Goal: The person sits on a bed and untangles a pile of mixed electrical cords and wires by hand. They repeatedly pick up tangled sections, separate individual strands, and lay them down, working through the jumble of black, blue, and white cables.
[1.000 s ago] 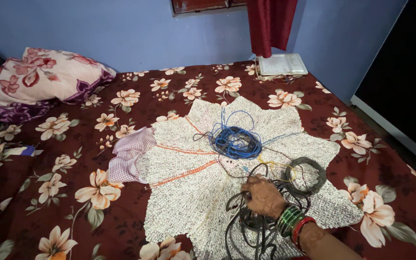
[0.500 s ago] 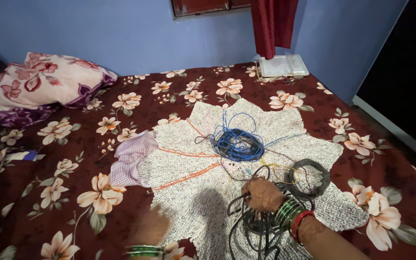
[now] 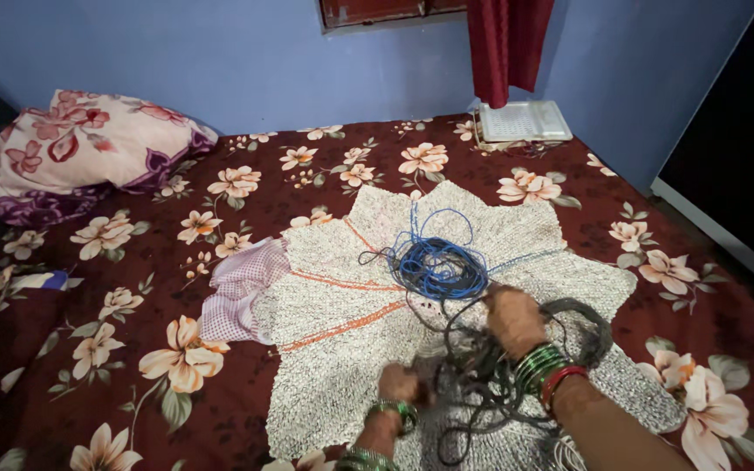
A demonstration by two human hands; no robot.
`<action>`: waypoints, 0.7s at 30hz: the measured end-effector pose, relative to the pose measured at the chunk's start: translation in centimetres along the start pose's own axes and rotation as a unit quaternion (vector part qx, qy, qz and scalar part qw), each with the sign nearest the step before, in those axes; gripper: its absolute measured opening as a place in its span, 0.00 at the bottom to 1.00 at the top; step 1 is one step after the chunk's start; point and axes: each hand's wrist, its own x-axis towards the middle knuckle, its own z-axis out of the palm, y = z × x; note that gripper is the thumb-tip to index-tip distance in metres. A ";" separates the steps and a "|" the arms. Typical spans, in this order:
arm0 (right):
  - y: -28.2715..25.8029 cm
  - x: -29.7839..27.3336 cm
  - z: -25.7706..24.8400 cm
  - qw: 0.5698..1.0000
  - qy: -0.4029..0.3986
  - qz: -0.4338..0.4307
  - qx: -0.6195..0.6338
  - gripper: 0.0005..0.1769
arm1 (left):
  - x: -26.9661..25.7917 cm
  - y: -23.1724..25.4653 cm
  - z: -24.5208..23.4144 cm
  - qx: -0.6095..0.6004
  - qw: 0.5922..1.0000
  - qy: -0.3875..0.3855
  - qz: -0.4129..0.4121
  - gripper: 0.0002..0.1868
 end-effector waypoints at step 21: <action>2.4 4.0 -2.0 0.990 -0.120 -0.030 0.062 0.16 | -0.8 14.8 -15.7 -0.270 0.952 0.074 0.122 0.11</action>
